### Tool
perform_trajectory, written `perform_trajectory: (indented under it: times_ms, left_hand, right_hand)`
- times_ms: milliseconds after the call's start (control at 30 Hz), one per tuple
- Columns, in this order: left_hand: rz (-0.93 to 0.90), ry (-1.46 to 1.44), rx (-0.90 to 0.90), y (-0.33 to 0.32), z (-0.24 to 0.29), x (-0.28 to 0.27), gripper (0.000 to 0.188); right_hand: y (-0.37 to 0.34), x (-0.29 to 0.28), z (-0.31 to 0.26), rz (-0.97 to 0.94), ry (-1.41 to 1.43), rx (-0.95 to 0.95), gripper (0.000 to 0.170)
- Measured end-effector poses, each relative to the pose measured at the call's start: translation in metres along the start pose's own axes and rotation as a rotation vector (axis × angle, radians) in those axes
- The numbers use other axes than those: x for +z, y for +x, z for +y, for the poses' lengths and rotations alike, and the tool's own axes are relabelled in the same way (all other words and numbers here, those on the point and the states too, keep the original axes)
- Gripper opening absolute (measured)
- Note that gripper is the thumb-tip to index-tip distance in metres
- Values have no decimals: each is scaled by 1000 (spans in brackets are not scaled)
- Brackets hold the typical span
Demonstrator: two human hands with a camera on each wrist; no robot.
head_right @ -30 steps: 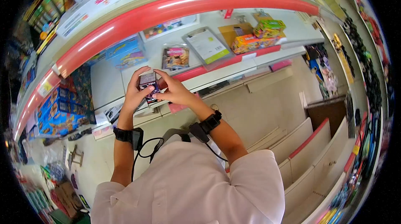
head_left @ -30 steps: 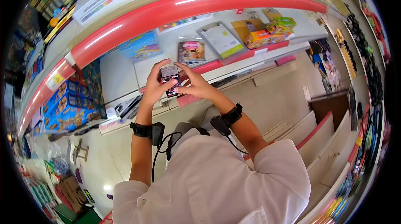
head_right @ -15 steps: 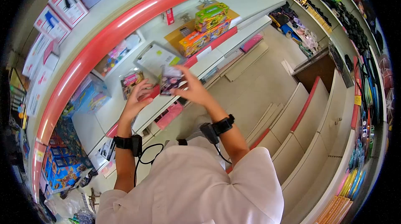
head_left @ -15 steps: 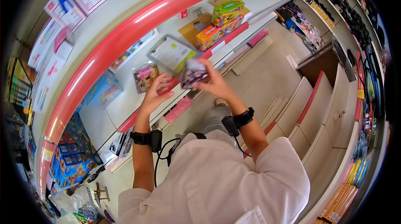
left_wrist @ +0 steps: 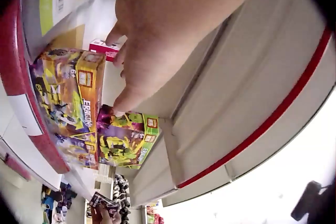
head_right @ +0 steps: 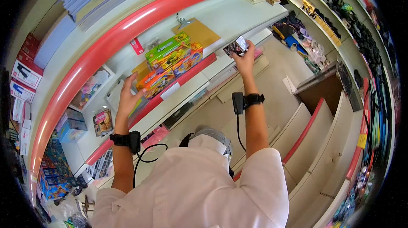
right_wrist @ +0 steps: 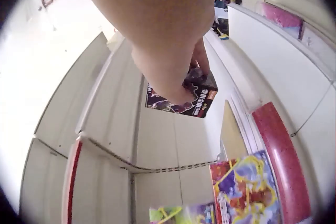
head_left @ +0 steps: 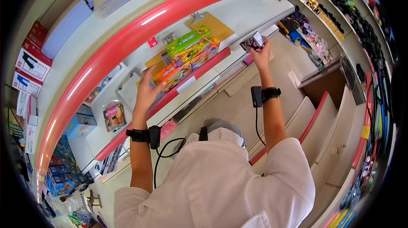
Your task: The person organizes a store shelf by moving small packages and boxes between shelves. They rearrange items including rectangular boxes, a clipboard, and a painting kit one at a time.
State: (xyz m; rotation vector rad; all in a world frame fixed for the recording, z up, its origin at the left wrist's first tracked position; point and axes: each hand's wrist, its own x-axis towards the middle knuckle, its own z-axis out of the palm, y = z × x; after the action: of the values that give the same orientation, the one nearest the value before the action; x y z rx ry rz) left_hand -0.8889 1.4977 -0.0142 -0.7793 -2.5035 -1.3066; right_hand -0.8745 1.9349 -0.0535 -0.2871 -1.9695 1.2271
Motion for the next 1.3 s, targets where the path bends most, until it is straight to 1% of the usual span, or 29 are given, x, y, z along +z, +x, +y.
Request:
perform_trajectory:
  times_ms: [67, 100, 167, 200, 233, 333, 367, 500, 600, 633, 667, 733, 767, 833, 867, 900, 933, 967, 1033, 1133, 1167, 1233, 1267, 1300]
  left_hand:
    - [34, 25, -18, 5, 0, 11, 58]
    - [48, 38, -41, 5, 1, 13, 58]
    - [57, 62, -76, 8, 3, 14, 57]
    - [52, 71, -97, 5, 5, 15, 57]
    - [47, 79, -119, 4, 7, 16, 56]
    - [19, 155, -176, 0, 12, 17, 54]
    - [13, 162, -177, 1, 12, 17, 53]
    - [0, 181, -180, -1, 15, 19, 52]
    - [8, 197, -177, 4, 17, 19, 55]
    - [11, 204, -178, 6, 19, 20, 56]
    - [21, 194, -195, 9, 22, 21, 57]
    - [39, 172, -223, 23, 43, 23, 61]
    - [72, 104, -210, 29, 47, 26, 62]
    - [142, -28, -180, 42, 50, 33, 65]
    - [143, -47, -168, 49, 48, 37, 64]
    - [143, -67, -155, 55, 45, 43, 63]
    - [143, -86, -140, 59, 44, 46, 62]
    - [103, -122, -194, 63, 45, 48, 59]
    - [19, -192, -300, 68, 49, 49, 54]
    - [42, -23, -241, 68, 39, 57, 51]
    - [65, -85, -232, 66, 39, 59, 49]
    - [122, -203, -223, 65, 52, 52, 47]
    - [163, -268, -231, 63, 51, 50, 46]
    - [208, -334, -243, 60, 50, 47, 46]
  right_hand:
    - [31, 3, 23, -46, -136, -84, 66]
    - [44, 6, 26, -74, -173, 22, 66]
    - [76, 16, 70, -62, -181, -41, 68]
    - [87, 19, 79, -57, -187, -71, 70]
    - [97, 23, 88, -43, -215, -74, 74]
    - [119, 35, 114, -63, -335, -133, 77]
    - [121, 42, 123, -81, -258, -89, 77]
    - [124, 50, 112, -168, -272, -115, 76]
    - [128, 51, 117, -135, -255, -181, 76]
    - [131, 51, 120, -167, -208, -138, 78]
    - [132, 53, 123, -177, -243, -154, 78]
    - [134, 48, 109, -192, -318, -185, 79]
    - [133, 50, 101, -120, -396, -243, 80]
    - [129, 49, 63, -74, -387, -374, 80]
    - [124, 50, 44, -49, -382, -440, 80]
    - [119, 53, 31, -109, -297, -485, 79]
    - [109, 60, 17, -275, -67, -397, 80]
    - [96, 67, 1, -436, 163, -302, 80]
    - [76, 75, -32, -677, 181, -443, 79]
    - [63, 83, -59, -814, 61, -583, 77]
    - [65, 84, -57, -813, 63, -517, 76]
    - [70, 82, -46, -800, 171, -382, 76]
    - [72, 83, -42, -800, 230, -317, 77]
    - [71, 78, -52, -822, 261, -326, 79]
